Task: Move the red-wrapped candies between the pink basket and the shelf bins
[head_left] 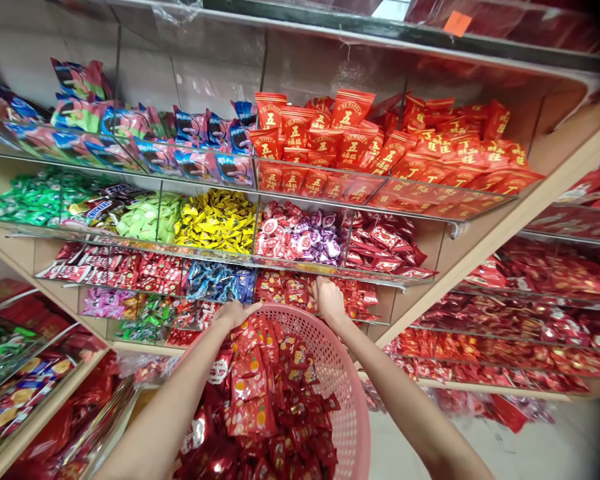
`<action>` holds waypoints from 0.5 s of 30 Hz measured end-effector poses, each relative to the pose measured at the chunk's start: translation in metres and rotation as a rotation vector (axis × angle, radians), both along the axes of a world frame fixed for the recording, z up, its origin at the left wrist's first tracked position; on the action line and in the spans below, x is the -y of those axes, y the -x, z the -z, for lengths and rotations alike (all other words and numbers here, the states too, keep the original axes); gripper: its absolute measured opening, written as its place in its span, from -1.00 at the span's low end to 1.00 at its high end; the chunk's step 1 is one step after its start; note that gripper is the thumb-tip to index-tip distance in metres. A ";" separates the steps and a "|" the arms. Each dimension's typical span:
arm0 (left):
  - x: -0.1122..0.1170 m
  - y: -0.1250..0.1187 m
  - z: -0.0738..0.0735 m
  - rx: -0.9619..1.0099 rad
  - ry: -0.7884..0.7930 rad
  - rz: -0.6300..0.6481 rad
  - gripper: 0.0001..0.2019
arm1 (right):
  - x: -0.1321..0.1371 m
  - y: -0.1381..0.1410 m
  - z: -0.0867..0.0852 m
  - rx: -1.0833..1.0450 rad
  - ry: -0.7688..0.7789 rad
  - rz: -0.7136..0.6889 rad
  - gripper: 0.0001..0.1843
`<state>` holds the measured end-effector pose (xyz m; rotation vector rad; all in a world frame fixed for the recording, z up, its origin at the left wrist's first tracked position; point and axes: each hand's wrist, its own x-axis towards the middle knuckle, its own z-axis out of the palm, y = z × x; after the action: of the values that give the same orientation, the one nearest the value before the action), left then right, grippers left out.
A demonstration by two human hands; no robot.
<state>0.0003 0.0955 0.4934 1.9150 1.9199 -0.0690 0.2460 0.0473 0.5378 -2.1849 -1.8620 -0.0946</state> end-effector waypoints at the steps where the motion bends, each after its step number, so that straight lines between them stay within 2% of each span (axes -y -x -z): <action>1: -0.001 0.000 0.001 -0.009 -0.002 -0.005 -0.03 | 0.010 -0.003 -0.001 -0.051 -0.052 -0.034 -0.67; 4: -0.002 0.000 0.003 -0.033 -0.006 -0.010 -0.05 | 0.037 -0.013 0.001 -0.272 -0.132 -0.159 -0.62; 6: -0.003 0.000 0.004 -0.037 0.002 0.010 -0.07 | 0.050 -0.019 0.004 -0.469 -0.070 -0.213 -0.62; 10: -0.004 0.002 0.004 -0.043 0.000 0.031 -0.09 | 0.064 -0.026 0.020 -0.798 0.289 -0.315 -0.69; 15: -0.005 0.002 0.005 -0.032 0.008 0.030 -0.11 | 0.076 -0.021 0.048 -0.929 0.648 -0.344 -0.82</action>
<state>-0.0017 0.1000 0.4887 1.9492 1.9087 -0.1167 0.2669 -0.0286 0.4898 -1.6406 -1.7259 1.4818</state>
